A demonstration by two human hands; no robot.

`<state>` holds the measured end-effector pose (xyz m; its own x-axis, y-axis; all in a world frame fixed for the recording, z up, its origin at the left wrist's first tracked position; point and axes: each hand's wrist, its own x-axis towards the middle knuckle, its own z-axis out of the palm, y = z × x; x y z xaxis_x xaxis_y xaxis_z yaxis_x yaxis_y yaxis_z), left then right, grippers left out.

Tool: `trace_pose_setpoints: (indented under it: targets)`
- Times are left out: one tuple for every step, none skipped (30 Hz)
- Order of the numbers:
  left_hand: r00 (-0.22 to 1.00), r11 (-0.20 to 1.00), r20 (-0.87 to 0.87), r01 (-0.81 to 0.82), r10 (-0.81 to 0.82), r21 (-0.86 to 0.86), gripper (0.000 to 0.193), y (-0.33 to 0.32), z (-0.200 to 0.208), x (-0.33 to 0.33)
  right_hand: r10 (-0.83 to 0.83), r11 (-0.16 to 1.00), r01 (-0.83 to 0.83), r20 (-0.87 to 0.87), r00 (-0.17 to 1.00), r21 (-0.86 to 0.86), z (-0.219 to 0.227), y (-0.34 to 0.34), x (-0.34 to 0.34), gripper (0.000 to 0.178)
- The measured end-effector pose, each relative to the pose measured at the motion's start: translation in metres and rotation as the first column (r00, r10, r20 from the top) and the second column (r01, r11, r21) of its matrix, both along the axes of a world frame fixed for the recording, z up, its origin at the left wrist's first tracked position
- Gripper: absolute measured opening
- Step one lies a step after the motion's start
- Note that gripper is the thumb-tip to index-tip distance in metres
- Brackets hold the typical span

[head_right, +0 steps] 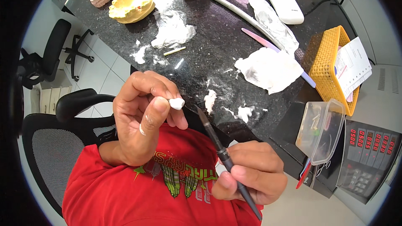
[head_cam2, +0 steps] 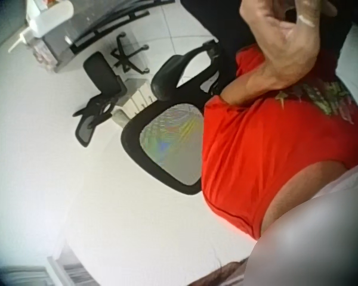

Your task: The recorder is using a fine brush to apply porcelain material to a dental crown on a laboratory bench.

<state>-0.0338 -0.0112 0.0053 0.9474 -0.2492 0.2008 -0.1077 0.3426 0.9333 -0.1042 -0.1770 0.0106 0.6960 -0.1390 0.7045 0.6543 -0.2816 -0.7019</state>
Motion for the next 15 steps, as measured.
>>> trace_pose_setpoints:
  targets:
    - [1.0,1.0,0.014,-0.02,0.02,-0.024,0.014,-0.0017,-0.0016,-0.0009,-0.001,1.0,0.001,0.008,1.0,0.016,-0.0007,0.0018,0.002,0.028]
    - [1.0,0.999,0.014,-0.022,0.023,-0.024,0.014,-0.0027,-0.0021,-0.0015,-0.002,1.0,0.001,0.016,1.0,0.032,-0.001,0.0027,0.0036,0.028]
    - [0.999,0.999,0.021,-0.035,0.036,-0.027,0.013,-0.0034,-0.0025,-0.0019,0.0,1.0,-0.001,0.016,1.0,0.032,-0.0002,0.0022,0.0046,0.028]
    - [0.998,0.998,0.027,-0.048,0.048,-0.03,0.013,-0.0039,-0.0024,-0.0025,0.015,1.0,-0.015,0.002,1.0,-0.002,0.0018,0.0009,0.005,0.028]
    - [0.998,0.998,0.025,-0.05,0.051,-0.03,0.013,-0.0039,-0.0023,-0.0025,0.03,0.999,-0.03,-0.011,0.999,-0.035,0.0034,0.0002,0.0054,0.028]
    - [0.999,0.999,0.031,-0.044,0.045,-0.031,0.012,-0.0038,-0.0022,-0.0023,0.031,0.999,-0.032,-0.014,0.999,-0.035,0.0044,0.0001,0.005,0.028]
    - [0.999,0.999,0.037,-0.036,0.037,-0.032,0.012,-0.0037,-0.0026,-0.0021,0.022,0.999,-0.023,-0.028,0.999,-0.038,0.0048,0.0003,0.0038,0.028]
    - [0.999,0.999,0.036,-0.036,0.037,-0.031,0.012,-0.0037,-0.0027,-0.0019,0.012,0.999,-0.014,-0.043,0.999,-0.041,0.0049,0.0004,0.0032,0.028]
    - [0.999,0.999,0.041,-0.034,0.035,-0.033,0.012,-0.0036,-0.0025,-0.0017,0.012,0.999,-0.014,-0.045,0.999,-0.04,0.0049,0.0004,0.0037,0.028]
    - [0.998,0.999,0.047,-0.032,0.033,-0.035,0.012,-0.0037,-0.0025,-0.0013,0.015,0.999,-0.017,-0.039,0.999,-0.048,0.0045,0.0001,0.0049,0.027]
    - [0.998,0.999,0.046,-0.031,0.033,-0.035,0.012,-0.0036,-0.0025,-0.0013,0.019,0.998,-0.021,-0.033,0.999,-0.056,0.0041,0.0,0.0055,0.026]
    - [0.998,0.999,0.046,-0.029,0.031,-0.032,0.012,-0.0034,-0.0025,-0.0014,0.018,0.998,-0.02,-0.034,0.999,-0.055,0.0032,0.0004,0.0052,0.026]
    - [0.998,0.999,0.048,-0.027,0.029,-0.028,0.012,-0.0034,-0.0024,-0.0013,0.002,0.998,-0.003,-0.023,1.0,-0.068,0.0022,0.001,0.0052,0.027]
    - [0.999,0.999,0.047,-0.026,0.027,-0.028,0.012,-0.0036,-0.0025,-0.0011,-0.014,0.997,0.013,-0.011,1.0,-0.08,0.0017,0.0013,0.0052,0.027]
    - [0.999,0.999,0.047,-0.025,0.027,-0.029,0.012,-0.0039,-0.0025,-0.001,-0.015,0.997,0.014,-0.012,1.0,-0.08,0.0018,0.0008,0.0054,0.027]
